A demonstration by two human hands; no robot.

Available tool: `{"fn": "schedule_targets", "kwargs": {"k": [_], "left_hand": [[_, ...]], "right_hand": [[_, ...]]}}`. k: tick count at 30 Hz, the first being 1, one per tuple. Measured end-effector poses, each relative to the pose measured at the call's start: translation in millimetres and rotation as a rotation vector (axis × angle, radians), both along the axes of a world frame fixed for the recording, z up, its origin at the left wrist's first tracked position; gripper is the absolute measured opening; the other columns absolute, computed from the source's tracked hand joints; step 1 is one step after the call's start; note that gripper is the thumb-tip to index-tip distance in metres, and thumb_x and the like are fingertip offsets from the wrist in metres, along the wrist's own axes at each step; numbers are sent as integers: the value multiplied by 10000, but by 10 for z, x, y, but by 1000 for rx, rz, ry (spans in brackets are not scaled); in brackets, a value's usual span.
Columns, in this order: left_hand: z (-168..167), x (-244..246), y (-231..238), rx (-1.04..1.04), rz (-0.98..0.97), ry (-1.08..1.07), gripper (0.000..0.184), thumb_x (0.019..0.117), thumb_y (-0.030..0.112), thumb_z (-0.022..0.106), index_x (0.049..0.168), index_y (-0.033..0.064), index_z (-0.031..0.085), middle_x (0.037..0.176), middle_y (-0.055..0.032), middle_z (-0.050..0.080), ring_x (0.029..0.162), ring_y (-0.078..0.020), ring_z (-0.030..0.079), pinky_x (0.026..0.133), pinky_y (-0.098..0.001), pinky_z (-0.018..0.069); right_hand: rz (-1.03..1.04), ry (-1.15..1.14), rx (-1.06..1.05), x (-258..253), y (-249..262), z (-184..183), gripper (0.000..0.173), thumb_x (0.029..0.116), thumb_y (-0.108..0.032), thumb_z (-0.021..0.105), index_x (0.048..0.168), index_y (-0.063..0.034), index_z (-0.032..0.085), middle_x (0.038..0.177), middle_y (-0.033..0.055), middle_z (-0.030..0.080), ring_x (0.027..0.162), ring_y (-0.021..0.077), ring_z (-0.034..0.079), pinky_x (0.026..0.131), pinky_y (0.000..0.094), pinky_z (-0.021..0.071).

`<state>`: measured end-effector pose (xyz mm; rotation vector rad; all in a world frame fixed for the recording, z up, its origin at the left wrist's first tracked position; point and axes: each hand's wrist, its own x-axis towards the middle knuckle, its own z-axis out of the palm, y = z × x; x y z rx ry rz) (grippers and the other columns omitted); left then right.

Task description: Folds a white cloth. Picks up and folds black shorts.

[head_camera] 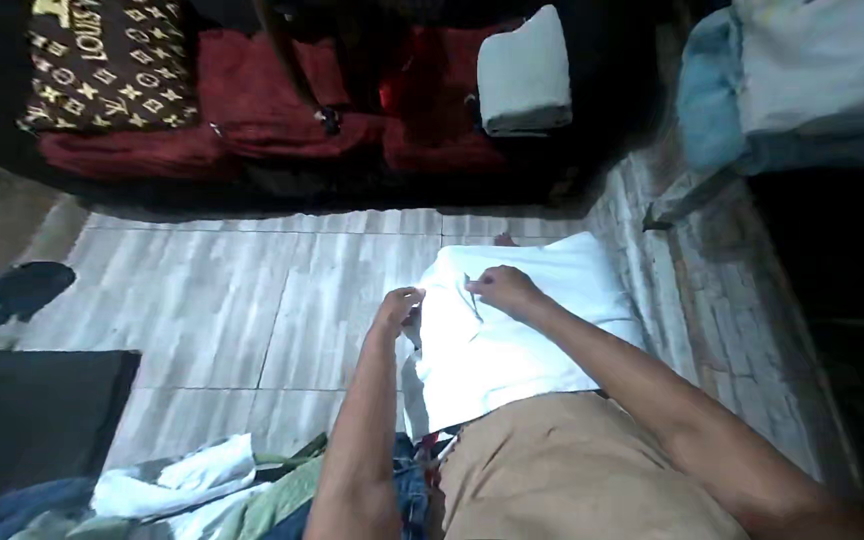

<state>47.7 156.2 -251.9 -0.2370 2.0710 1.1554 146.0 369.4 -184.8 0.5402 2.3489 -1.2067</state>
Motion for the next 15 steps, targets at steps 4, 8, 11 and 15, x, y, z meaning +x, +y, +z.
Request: {"fn": "schedule_targets", "kwargs": {"k": [4, 8, 11, 15], "left_hand": [[83, -150, 31, 86, 54, 34, 322, 1008, 141, 629, 1315, 46, 602, 942, -52, 626, 668, -66, 484, 592, -242, 409], [451, -141, -438, 353, 12, 177, 153, 981, 27, 598, 1127, 53, 633, 890, 1, 654, 634, -31, 539, 553, -186, 453], [630, 65, -965, 553, -389, 127, 100, 796, 160, 723, 886, 196, 747, 942, 99, 724, 792, 1, 652, 692, -183, 546], [725, 117, -1036, 288, -909, -119, 264, 891, 48, 704, 1153, 64, 727, 1107, -1, 716, 879, -55, 657, 762, -251, 557]], "right_hand": [[-69, 4, -129, -231, -207, -137, 404, 933, -326, 748, 1115, 30, 690, 1081, 239, 686, 1016, 375, 662, 911, 590, 520], [13, 214, -316, -145, -130, -131, 239, 912, -115, 750, 1069, 49, 677, 955, 190, 681, 841, 271, 666, 797, 469, 569], [349, 289, -445, 105, 71, 77, 207, 876, 7, 718, 1062, 87, 674, 941, 156, 679, 826, 158, 627, 785, 329, 537], [437, 253, -328, 147, 556, 119, 262, 961, 12, 591, 1207, 43, 679, 1199, 182, 688, 1077, 217, 667, 963, 368, 539]]}}
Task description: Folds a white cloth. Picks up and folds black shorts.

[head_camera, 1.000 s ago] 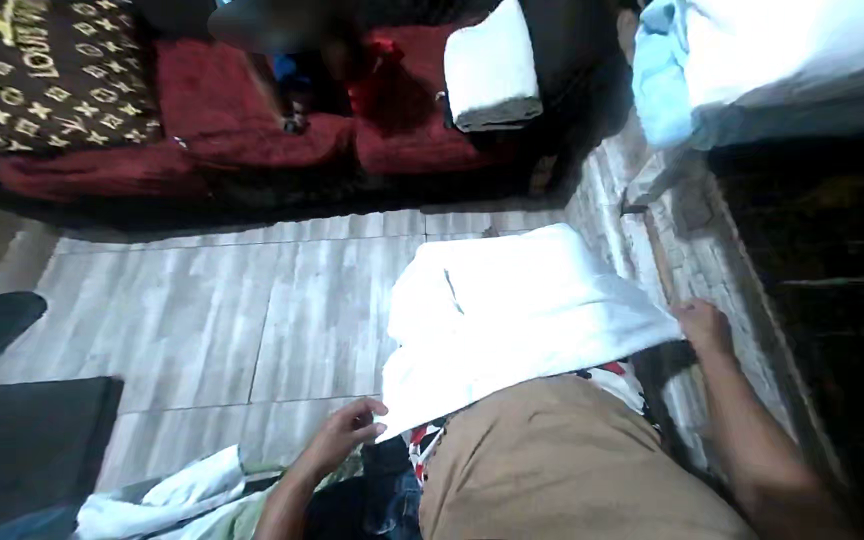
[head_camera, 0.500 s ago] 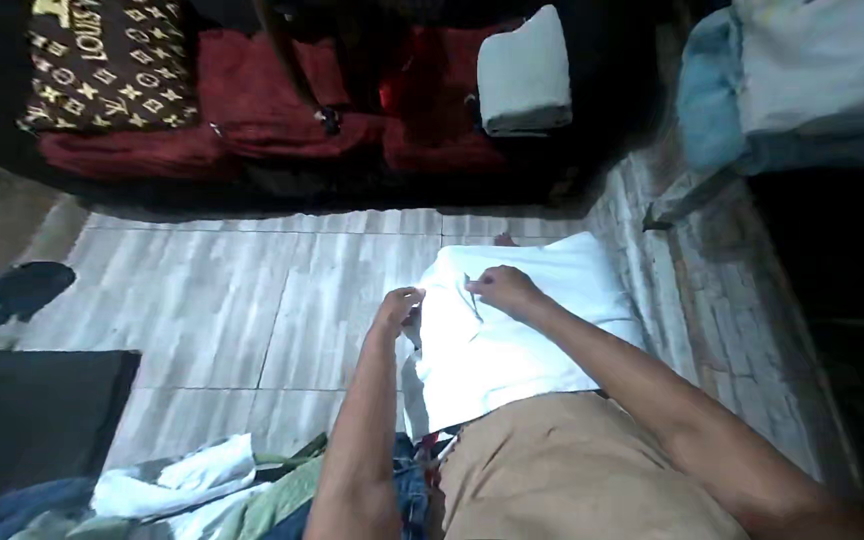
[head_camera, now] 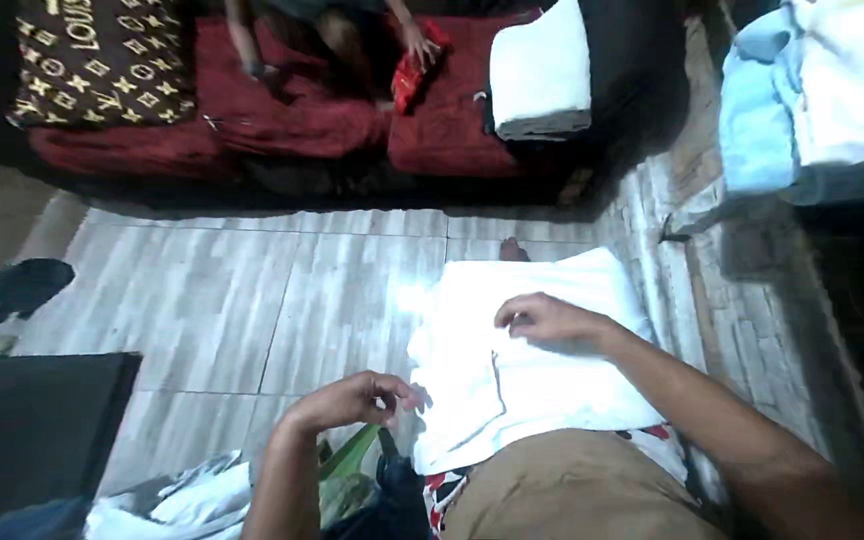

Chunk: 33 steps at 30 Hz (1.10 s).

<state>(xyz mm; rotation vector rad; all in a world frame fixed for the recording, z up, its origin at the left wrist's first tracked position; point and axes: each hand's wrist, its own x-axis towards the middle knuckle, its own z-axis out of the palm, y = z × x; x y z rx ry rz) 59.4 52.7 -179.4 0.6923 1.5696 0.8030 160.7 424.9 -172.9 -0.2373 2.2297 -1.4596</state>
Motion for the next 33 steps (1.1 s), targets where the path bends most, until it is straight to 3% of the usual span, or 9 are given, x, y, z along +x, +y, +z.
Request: {"fn": "schedule_targets", "kwargs": {"k": [4, 9, 12, 15, 17, 19, 21, 28, 33], "left_hand": [[-319, -329, 348, -246, 503, 149, 296, 1069, 158, 497, 1304, 31, 625, 1161, -95, 690, 917, -143, 654, 771, -335, 535], [-1033, -838, 1042, -378, 803, 41, 703, 1105, 520, 212, 1353, -25, 580, 1335, -228, 608, 1194, -331, 595, 987, -519, 452], [-1293, -896, 1422, -488, 802, -2, 748, 1057, 634, 279, 1284, -17, 568, 1113, -212, 597, 980, -328, 591, 846, -528, 492], [-1215, -916, 1684, -489, 753, -27, 501, 1083, 421, 441, 1363, 26, 566, 1257, -219, 616, 1083, -318, 605, 902, -528, 498], [-1116, -1025, 1774, -483, 691, 35, 402, 1082, 303, 482, 1337, 5, 570, 1219, -202, 610, 1036, -282, 588, 881, -491, 490], [-1068, -1177, 1734, -402, 739, 103, 310, 1061, 299, 539, 1201, 35, 625, 865, -48, 564, 702, -124, 518, 647, -312, 463], [-1005, -1363, 1573, -245, 890, 38, 262, 1060, 262, 540, 1191, 45, 603, 736, 21, 514, 557, -48, 466, 532, -221, 431], [-306, -1394, 1068, 185, 954, 95, 169, 1059, 69, 452, 924, 134, 529, 765, 53, 637, 642, -22, 603, 608, -189, 526], [66, -1076, 780, 465, 921, 214, 172, 954, 38, 511, 972, 205, 546, 861, 117, 679, 753, 0, 655, 694, -193, 571]], "right_hand": [[-357, -38, 383, -398, 714, -566, 278, 1051, -134, 534, 1273, -42, 673, 1270, 177, 674, 1174, 332, 652, 1035, 552, 504], [-207, -413, 616, -655, 1100, -915, 566, 1092, -448, 432, 1364, 17, 608, 1411, 283, 569, 1372, 442, 495, 1148, 660, 317], [-178, -435, 509, -703, 1150, -950, 577, 1075, -446, 492, 1281, 74, 636, 1333, 310, 600, 1289, 434, 558, 1115, 620, 376], [-211, -365, 414, -775, 1260, -845, 479, 1011, -381, 648, 1116, 86, 651, 1116, 278, 637, 1044, 371, 607, 967, 569, 453], [-189, -359, 427, -809, 1409, -655, 442, 946, -324, 749, 1128, 67, 656, 1106, 272, 652, 1031, 377, 628, 945, 577, 481], [-127, -387, 490, -777, 1627, -508, 409, 899, -220, 805, 1151, 69, 663, 1107, 276, 667, 1037, 400, 646, 953, 588, 492], [-85, -422, 591, -650, 1918, -448, 417, 852, -167, 845, 1137, 81, 668, 1075, 285, 674, 1014, 427, 653, 934, 617, 495], [-424, -414, 920, 251, 2659, -617, 248, 891, -153, 794, 1086, -6, 755, 1150, 293, 685, 1144, 507, 612, 982, 739, 419], [-999, -151, 849, 816, 2301, -184, 262, 975, -112, 672, 1210, -6, 718, 1217, 320, 664, 1176, 545, 596, 990, 766, 400]]}}
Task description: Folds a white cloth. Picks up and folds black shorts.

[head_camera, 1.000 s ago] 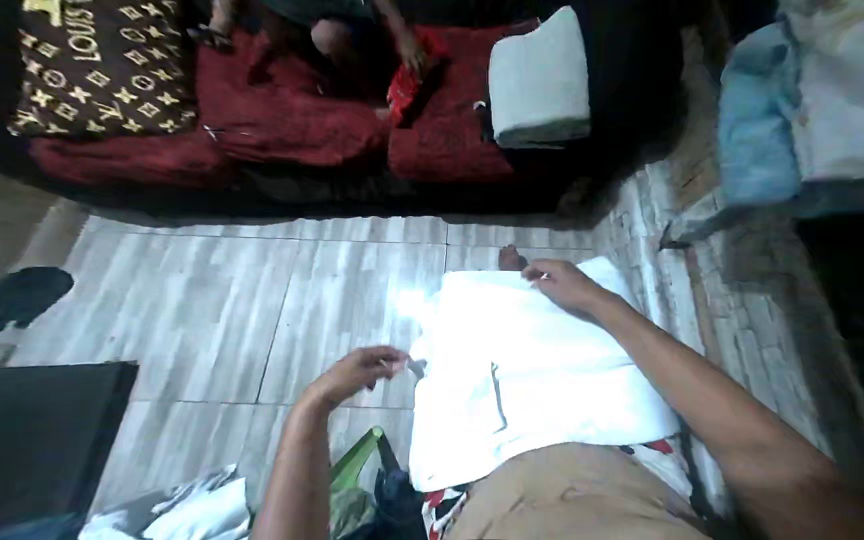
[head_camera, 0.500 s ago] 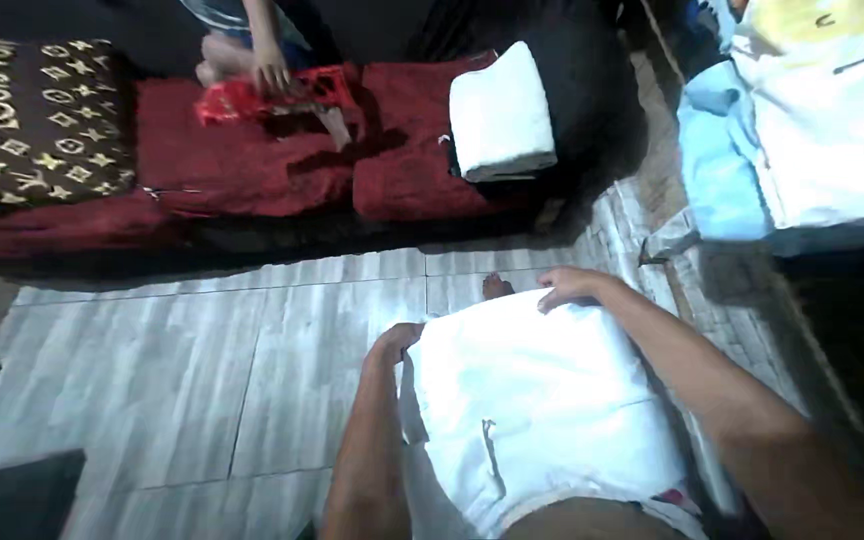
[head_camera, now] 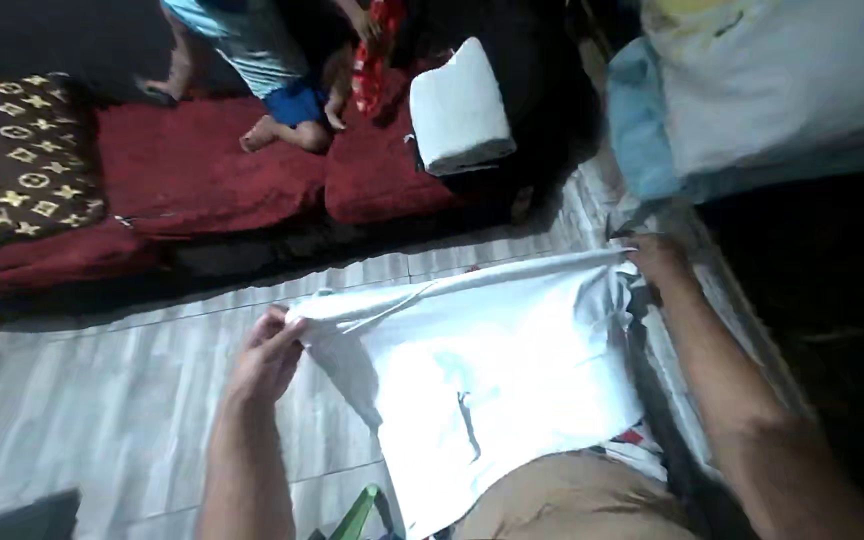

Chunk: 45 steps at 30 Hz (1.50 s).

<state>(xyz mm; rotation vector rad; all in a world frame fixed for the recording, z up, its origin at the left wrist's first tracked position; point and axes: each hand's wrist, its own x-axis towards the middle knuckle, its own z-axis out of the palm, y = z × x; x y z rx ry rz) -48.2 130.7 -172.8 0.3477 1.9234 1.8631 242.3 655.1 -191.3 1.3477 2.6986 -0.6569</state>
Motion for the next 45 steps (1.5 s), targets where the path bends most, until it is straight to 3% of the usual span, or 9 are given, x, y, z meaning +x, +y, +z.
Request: {"fn": "schedule_targets", "kwargs": {"k": [7, 11, 16, 21, 24, 28, 33, 39, 45], "left_hand": [[89, 1267, -806, 14, -188, -11, 208, 802, 346, 829, 961, 426, 721, 934, 230, 704, 806, 83, 646, 720, -133, 554], [-284, 1779, -891, -508, -255, -139, 496, 875, 127, 710, 1326, 12, 539, 1255, -139, 643, 1070, -223, 676, 903, -391, 577], [-299, 1942, -248, -746, -111, 284, 660, 1026, 402, 480, 1510, -40, 412, 1584, -296, 348, 1475, -474, 318, 1180, -630, 274], [-389, 2428, 556, -776, -383, 889, 732, 975, 707, 337, 1464, 221, 580, 1562, -222, 444, 1450, -529, 349, 1102, -798, 206], [-509, 2562, 713, -840, -548, 961, 709, 944, 770, 345, 1409, 315, 627, 1546, -120, 503, 1463, -459, 377, 1120, -779, 213], [-267, 2412, 655, -679, -620, 603, 614, 1004, 596, 460, 1452, 196, 590, 1606, -139, 409, 1533, -421, 240, 1205, -692, 113], [95, 2156, 337, -30, -238, -84, 750, 1017, 615, 343, 1369, -9, 566, 1427, -116, 594, 1295, -223, 587, 1035, -420, 521], [126, 1936, -297, 341, -13, -552, 893, 878, 868, 251, 1390, 200, 551, 1269, -85, 699, 1064, -310, 721, 768, -490, 628], [-282, 2091, -474, 0, 343, -649, 413, 1119, 372, 277, 1291, 86, 520, 971, -58, 714, 848, -156, 718, 721, -374, 621]], "right_hand": [[-180, 223, -65, 1211, -562, -158, 273, 983, 13, 558, 1213, 17, 704, 1267, 257, 662, 1209, 413, 619, 1048, 581, 470], [-99, -97, -494, 1471, -699, -733, 345, 1014, -3, 523, 1343, -7, 627, 1363, 236, 611, 1256, 368, 593, 1075, 518, 457], [-558, 244, -797, 1214, -1221, -1011, 489, 1127, -282, 376, 1482, 46, 449, 1498, 258, 479, 1373, 336, 483, 1135, 495, 389], [-415, -93, -791, 1028, -1546, 47, 463, 1138, -149, 281, 1566, 25, 316, 1620, 168, 363, 1464, 202, 387, 1194, 317, 312], [-358, 495, -523, 1419, -1321, -1122, 488, 1131, -240, 320, 1423, 121, 469, 1390, 284, 562, 1251, 272, 586, 1048, 332, 475], [-551, 938, -852, 1263, -913, -681, 382, 1120, -276, 328, 1301, -31, 559, 1074, 20, 680, 937, 40, 656, 842, 253, 569], [-290, 1122, -921, 721, -1462, 532, 298, 1072, -100, 319, 1030, -119, 614, 814, -98, 686, 749, -34, 651, 729, 179, 576], [232, 606, -1364, 59, -3210, 928, 468, 943, 7, 646, 1366, 76, 459, 1140, 139, 666, 951, 126, 680, 854, 302, 587], [922, 239, -1191, 136, -3314, 635, 335, 1006, -2, 551, 1332, 73, 570, 1288, 238, 636, 1121, 270, 664, 974, 399, 538]]}}
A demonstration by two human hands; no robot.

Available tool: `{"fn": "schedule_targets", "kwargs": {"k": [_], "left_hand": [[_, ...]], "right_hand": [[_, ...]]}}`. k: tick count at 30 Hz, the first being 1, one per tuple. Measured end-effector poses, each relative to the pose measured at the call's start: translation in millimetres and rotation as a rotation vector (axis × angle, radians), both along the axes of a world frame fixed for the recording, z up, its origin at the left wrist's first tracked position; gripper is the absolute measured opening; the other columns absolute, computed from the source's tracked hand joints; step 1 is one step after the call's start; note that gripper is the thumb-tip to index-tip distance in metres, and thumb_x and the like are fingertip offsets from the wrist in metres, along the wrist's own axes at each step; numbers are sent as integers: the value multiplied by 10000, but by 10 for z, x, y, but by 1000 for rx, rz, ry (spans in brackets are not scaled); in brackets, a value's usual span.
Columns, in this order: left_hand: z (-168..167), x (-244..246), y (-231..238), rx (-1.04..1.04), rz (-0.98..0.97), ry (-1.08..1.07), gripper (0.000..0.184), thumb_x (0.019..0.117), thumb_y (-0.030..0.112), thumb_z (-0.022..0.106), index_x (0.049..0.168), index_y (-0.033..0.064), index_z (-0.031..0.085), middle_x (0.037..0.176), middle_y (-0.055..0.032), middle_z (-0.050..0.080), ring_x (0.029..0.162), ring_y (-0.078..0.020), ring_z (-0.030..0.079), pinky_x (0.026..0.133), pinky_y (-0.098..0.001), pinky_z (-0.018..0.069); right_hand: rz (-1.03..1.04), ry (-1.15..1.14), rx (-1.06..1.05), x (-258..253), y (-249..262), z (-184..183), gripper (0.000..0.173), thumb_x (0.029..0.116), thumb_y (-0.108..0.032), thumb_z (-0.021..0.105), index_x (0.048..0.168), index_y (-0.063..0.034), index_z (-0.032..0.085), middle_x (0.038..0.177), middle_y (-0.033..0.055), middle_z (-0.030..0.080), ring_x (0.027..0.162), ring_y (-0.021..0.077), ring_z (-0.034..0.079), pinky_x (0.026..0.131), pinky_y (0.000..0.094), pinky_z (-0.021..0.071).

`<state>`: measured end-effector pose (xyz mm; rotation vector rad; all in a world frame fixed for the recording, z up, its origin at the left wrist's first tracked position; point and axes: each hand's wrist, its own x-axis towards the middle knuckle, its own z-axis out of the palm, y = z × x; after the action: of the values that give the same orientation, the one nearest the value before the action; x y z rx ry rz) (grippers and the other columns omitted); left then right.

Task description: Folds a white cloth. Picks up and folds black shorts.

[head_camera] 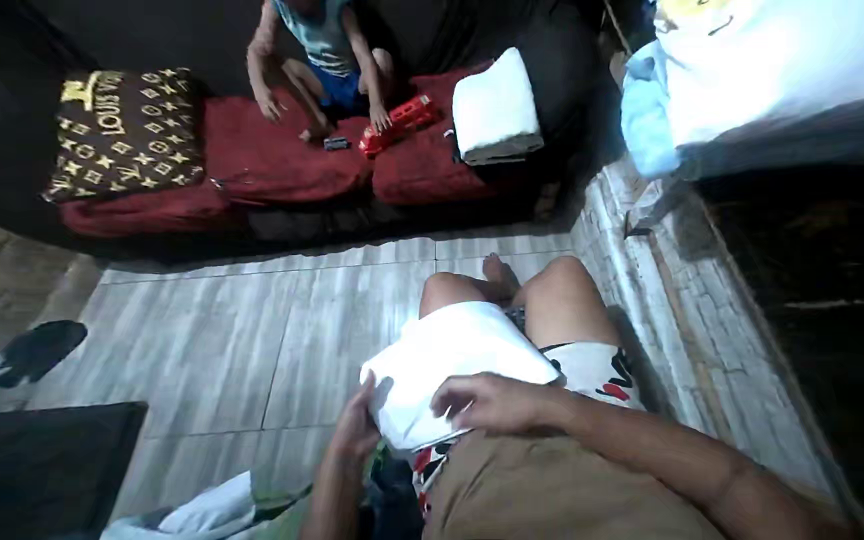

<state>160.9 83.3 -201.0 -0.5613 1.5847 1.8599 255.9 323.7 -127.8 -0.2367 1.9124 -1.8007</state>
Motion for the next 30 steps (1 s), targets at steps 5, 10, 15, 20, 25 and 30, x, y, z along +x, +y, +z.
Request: {"fn": "schedule_targets", "kwargs": {"k": [5, 10, 15, 20, 25, 30], "left_hand": [[101, -47, 95, -111, -50, 232, 270, 1056, 70, 463, 1322, 29, 486, 957, -23, 699, 790, -79, 701, 697, -278, 612], [80, -137, -35, -383, -244, 181, 342, 1039, 119, 549, 1359, 17, 481, 962, -54, 660, 755, -65, 654, 665, -253, 570], [-102, -315, 17, -793, -777, 227, 929, 954, 187, 720, 1621, 15, 98, 1516, -313, 424, 1323, -478, 507, 1065, -615, 442], [154, -807, 975, -894, -985, 841, 491, 1037, 198, 563, 1459, -40, 481, 1479, -283, 494, 1408, -452, 438, 1165, -597, 343], [-158, -1100, 1909, -953, -1616, 1000, 823, 858, 758, 594, 1364, 110, 630, 1487, -160, 537, 1422, -401, 428, 1145, -674, 285], [92, -1288, 2194, -629, -1666, 726, 636, 877, 656, 655, 1314, 194, 693, 1328, -100, 672, 1272, -306, 598, 1092, -618, 417]], "right_hand": [[-518, -162, 490, 114, 790, -291, 322, 1032, -87, 516, 1321, 41, 582, 1287, 216, 635, 1162, 286, 647, 1022, 437, 516], [-594, -395, 511, 155, 948, -455, 511, 1037, -182, 584, 1492, -17, 420, 1342, 225, 596, 1126, 338, 665, 923, 507, 571], [-440, -423, 537, 7, 857, -513, 708, 1017, -216, 624, 1600, -41, 263, 1480, 239, 518, 1327, 370, 556, 1102, 537, 454], [-616, -656, 155, 13, 629, -773, 590, 962, -175, 702, 1459, 23, 455, 1315, 250, 608, 1181, 336, 624, 1019, 513, 508], [-723, -807, -200, 49, 662, -633, 426, 936, -68, 686, 1323, 20, 533, 1068, 162, 689, 926, 233, 690, 839, 435, 585], [-656, -556, -170, -99, 966, -2, 420, 922, -12, 679, 1317, 19, 538, 1074, 107, 697, 925, 161, 697, 854, 367, 596]]}}
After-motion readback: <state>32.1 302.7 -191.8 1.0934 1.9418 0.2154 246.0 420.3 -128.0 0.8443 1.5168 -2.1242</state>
